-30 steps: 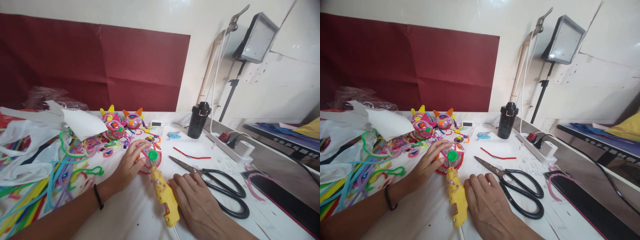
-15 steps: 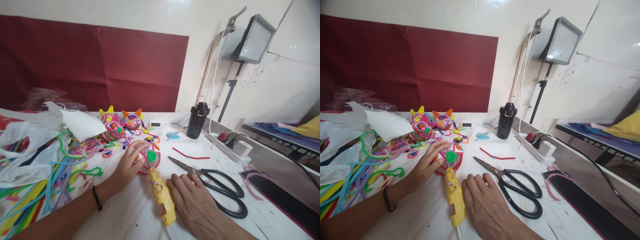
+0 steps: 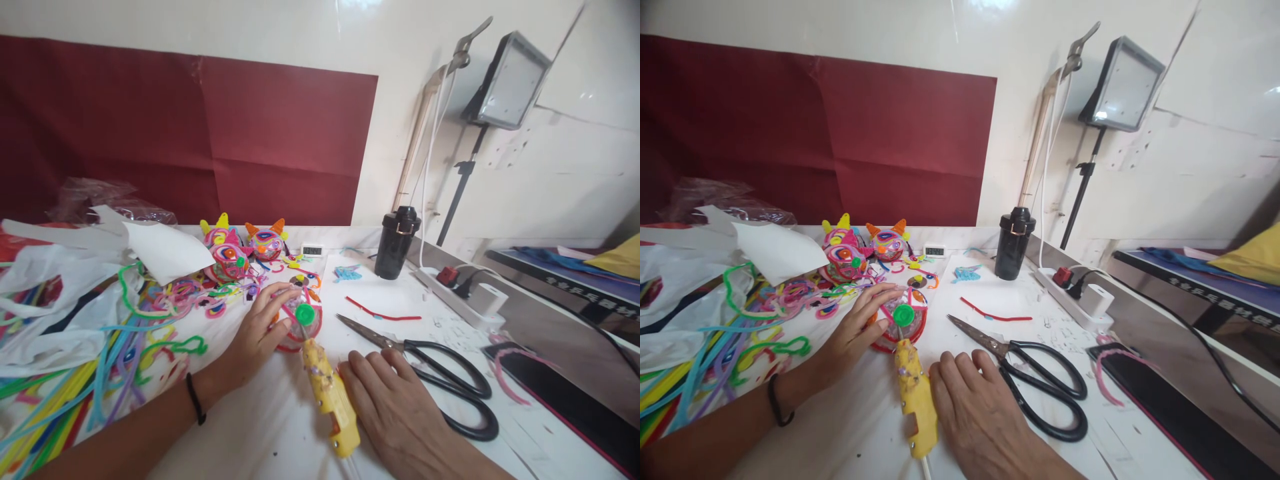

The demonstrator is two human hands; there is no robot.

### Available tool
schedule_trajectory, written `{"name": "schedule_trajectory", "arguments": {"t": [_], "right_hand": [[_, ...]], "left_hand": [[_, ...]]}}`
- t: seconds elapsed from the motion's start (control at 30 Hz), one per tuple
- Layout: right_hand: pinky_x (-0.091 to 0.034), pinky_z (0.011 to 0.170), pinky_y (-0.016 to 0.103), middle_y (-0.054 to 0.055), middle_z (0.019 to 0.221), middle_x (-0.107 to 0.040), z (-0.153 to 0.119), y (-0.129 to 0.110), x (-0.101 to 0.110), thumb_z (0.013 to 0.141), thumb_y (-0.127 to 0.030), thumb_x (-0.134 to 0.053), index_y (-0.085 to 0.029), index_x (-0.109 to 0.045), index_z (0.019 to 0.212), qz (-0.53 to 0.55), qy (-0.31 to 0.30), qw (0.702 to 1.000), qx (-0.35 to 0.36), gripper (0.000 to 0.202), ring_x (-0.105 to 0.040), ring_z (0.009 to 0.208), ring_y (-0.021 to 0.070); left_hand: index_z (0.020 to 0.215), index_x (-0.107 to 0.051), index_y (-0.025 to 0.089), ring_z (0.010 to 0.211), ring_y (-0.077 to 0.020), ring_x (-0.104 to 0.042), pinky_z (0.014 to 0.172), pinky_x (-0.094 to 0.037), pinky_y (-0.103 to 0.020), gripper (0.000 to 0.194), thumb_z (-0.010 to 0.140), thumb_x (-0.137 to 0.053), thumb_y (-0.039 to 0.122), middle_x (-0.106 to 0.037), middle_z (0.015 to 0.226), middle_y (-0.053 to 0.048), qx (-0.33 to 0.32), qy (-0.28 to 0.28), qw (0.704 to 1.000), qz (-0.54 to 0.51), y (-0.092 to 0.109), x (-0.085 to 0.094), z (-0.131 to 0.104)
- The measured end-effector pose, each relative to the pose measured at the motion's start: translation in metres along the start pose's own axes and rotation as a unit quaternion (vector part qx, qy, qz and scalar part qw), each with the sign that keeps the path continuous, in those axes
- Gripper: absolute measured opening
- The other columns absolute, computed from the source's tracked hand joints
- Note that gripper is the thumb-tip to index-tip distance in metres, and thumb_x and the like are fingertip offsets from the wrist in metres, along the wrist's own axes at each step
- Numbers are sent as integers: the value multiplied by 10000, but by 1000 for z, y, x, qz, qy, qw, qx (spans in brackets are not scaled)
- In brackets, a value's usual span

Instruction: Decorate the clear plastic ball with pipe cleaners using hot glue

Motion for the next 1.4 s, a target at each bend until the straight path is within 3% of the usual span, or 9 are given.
{"name": "schedule_trajectory", "arguments": {"t": [0.3, 0.57, 0.7, 0.8, 0.97, 1.13, 1.3, 1.4], "right_hand": [[-334, 777, 427, 125, 915, -643, -4, -1, -1, 892, -22, -354, -80, -627, 1082, -1, 1, 1000, 0, 338, -506, 791, 260], [-341, 775, 417, 130, 906, -675, -1, -2, 14, 978, -66, -199, -88, -651, 1011, -3, 52, 999, 15, 453, -523, 764, 250], [-347, 810, 432, 135, 941, -688, -1, 1, 19, 985, -68, -197, -79, -641, 1041, 36, 47, 998, 30, 448, -540, 779, 252], [-362, 828, 421, 116, 962, -685, -4, 7, 18, 969, -87, -279, -107, -632, 1081, 109, 7, 994, 28, 371, -556, 805, 246], [-432, 827, 389, 84, 971, -669, -11, 12, 6, 819, -97, -492, -159, -622, 1113, 244, -111, 963, 17, 328, -580, 859, 250], [-502, 884, 364, 80, 1027, -672, -14, 16, 0, 798, -115, -601, -201, -639, 1077, 350, -217, 911, -1, 295, -627, 954, 239], [-541, 901, 315, 123, 1194, -646, 3, 37, 19, 760, -89, -647, -190, -619, 1192, 440, -177, 880, -2, 444, -634, 1112, 233], [-545, 869, 343, 81, 1099, -679, 28, 61, 10, 828, -126, -639, -221, -635, 1125, 434, -132, 885, -106, 312, -660, 1010, 222]], "left_hand": [[1331, -527, 227, 1382, -261, -388, 1183, -285, -434, 408, 944, -402, 252, -438, 1449, -80, -4, 12, 1000, 2, -2, 0, 0], [1357, -509, 231, 1398, -249, -368, 1187, -282, -418, 430, 943, -394, 231, -430, 1448, -77, -1, -2, 1000, -6, -2, -1, 0], [1359, -515, 245, 1388, -253, -382, 1184, -289, -425, 427, 948, -401, 232, -437, 1446, -72, -7, 12, 1000, -12, -4, -1, -1], [1348, -521, 239, 1381, -260, -393, 1178, -300, -439, 413, 951, -408, 233, -446, 1446, -81, -15, 10, 1000, -8, -3, 0, -1], [1347, -525, 233, 1380, -271, -399, 1169, -320, -441, 406, 955, -418, 238, -448, 1455, -92, -16, 2, 1000, 6, -3, 0, -1], [1369, -507, 242, 1389, -271, -381, 1178, -299, -451, 425, 953, -425, 239, -441, 1453, -92, -19, -4, 1000, 5, -5, -1, 0], [1349, -519, 232, 1371, -269, -408, 1172, -313, -444, 417, 943, -420, 230, -453, 1439, -93, -21, -1, 1000, 2, -3, -1, 0], [1337, -529, 217, 1368, -274, -413, 1168, -317, -456, 421, 932, -414, 222, -455, 1436, -104, -11, 2, 1000, 6, 1, 0, 0]]}}
Point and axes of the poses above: each hand's wrist, its own z-axis towards the middle knuckle, its own x-axis out of the back of the hand, y = z × x, the point moved 8 cm from there along z, towards the middle knuckle
